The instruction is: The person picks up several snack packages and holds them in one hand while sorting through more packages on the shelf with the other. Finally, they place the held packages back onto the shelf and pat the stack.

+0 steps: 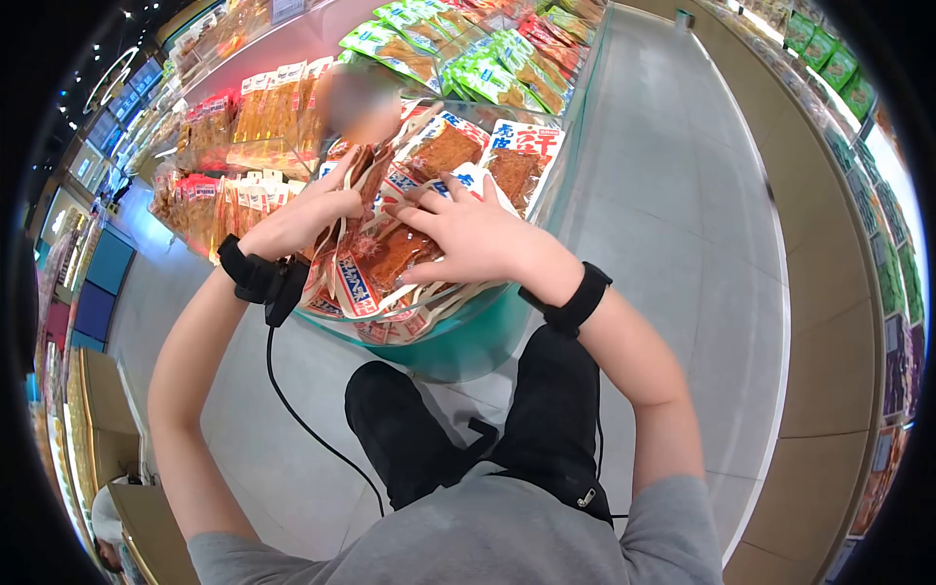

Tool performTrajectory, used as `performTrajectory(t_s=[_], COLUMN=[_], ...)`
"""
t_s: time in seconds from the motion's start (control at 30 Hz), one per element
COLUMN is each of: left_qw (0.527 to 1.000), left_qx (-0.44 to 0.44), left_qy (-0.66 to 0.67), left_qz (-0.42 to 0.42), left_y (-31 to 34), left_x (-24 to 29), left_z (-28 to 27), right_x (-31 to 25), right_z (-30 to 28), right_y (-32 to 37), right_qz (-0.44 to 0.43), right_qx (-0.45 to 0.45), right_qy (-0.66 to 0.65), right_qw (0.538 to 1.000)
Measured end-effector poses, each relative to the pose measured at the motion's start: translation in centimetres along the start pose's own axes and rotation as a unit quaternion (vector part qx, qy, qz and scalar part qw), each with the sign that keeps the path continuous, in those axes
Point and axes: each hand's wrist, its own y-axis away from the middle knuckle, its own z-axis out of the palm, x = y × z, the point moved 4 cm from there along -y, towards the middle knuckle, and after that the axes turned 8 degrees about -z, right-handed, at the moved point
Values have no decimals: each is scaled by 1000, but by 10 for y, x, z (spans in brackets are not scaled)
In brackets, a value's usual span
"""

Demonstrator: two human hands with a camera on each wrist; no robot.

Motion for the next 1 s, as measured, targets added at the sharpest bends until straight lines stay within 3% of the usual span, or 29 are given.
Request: performTrajectory(t_s=[0.1,0.13,0.23,0.43,0.5,0.53,0.8,0.93,1.0], left_qw=[999,997,996,995,968,958,937,932,935], left_qx=[22,21,78,59,107,128,106,89,103], left_qy=[38,78,43,17,-175,-203,-320,-333,-333], left_qz=[14,-18,-30,-75,-147,-158,-97,-113,-62], left_y=[2,4,11,-3,-4,-3,-3,-5,-5], left_x=[-3,-5,-4,-37,-42,-41,-47,-52,-52], left_z=[-16,-20,-30,-32,-37,-37,-20,-21,-20], right_x=[13,16,30,40,36,38,41,42,42], right_z=[0,1,4,2,-2,0,-4,-2,-2], right_y=[4,5,4,1,0,1,-1,-2,-1], right_qz=[3,-7,-37,-93,-97,-104,-112,-124,-120], right_qx=[-45,-54,-54,-64,-61,-54,-59,-71,-71], right_qy=[-33,-64,-124,-211,-219,-222,-271,-311,-305], right_qw=[998,996,990,971,969,968,954,940,942])
